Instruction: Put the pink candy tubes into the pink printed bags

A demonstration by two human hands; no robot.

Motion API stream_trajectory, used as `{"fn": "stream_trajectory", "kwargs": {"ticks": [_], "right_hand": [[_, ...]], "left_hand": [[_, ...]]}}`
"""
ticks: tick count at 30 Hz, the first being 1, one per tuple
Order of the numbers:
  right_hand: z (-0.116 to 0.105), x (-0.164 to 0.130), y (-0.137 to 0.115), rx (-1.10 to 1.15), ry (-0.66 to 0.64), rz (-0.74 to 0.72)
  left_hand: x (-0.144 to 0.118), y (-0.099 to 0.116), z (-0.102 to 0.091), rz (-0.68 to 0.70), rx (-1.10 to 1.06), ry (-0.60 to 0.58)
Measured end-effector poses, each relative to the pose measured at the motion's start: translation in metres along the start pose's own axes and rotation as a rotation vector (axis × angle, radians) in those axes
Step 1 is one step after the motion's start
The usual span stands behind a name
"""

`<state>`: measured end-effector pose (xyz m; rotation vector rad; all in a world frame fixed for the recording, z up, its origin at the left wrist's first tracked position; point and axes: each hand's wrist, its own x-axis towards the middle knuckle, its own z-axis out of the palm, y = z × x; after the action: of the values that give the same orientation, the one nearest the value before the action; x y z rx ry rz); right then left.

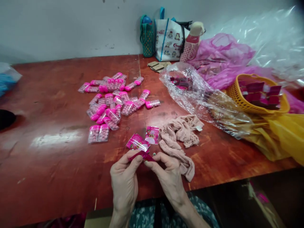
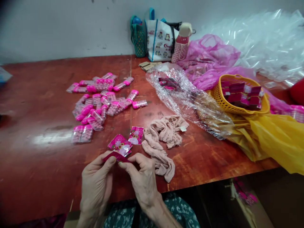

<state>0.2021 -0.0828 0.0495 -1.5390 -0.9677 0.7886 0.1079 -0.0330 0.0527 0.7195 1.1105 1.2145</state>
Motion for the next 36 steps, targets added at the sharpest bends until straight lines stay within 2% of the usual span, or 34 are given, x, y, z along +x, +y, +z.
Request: {"fn": "stream_trajectory", "kwargs": {"ticks": [6, 10, 17, 22, 25, 30, 33, 35, 36], "right_hand": [[0.012, -0.01, 0.007, -0.067, 0.015, -0.127], [0.012, -0.01, 0.009, -0.106, -0.012, -0.152], [0.011, -0.003, 0.005, -0.058, -0.058, -0.055], [0.016, -0.005, 0.003, -0.011, -0.141, 0.035], [0.018, -0.007, 0.006, -0.03, -0.164, -0.009], [0.024, -0.008, 0.015, -0.091, -0.234, -0.113], [0.024, 0.002, 0.005, -0.13, -0.337, -0.166], [0.029, 0.019, -0.011, -0.192, -0.336, -0.16], [0.034, 0.03, -0.02, -0.256, -0.292, -0.153]], "left_hand": [[0.0, -0.008, -0.003, -0.035, -0.059, 0.106], [-0.001, -0.009, -0.007, -0.045, -0.051, 0.11], [-0.001, -0.004, -0.013, -0.029, -0.061, 0.082], [-0.001, -0.005, -0.019, 0.004, -0.078, 0.118], [-0.002, -0.004, -0.024, -0.024, -0.055, 0.088], [-0.004, 0.003, -0.034, -0.149, -0.095, -0.006], [-0.001, 0.011, -0.045, -0.148, -0.167, 0.076], [0.005, 0.016, -0.056, -0.116, -0.225, 0.17], [0.008, 0.018, -0.061, -0.101, -0.258, 0.214]]}}
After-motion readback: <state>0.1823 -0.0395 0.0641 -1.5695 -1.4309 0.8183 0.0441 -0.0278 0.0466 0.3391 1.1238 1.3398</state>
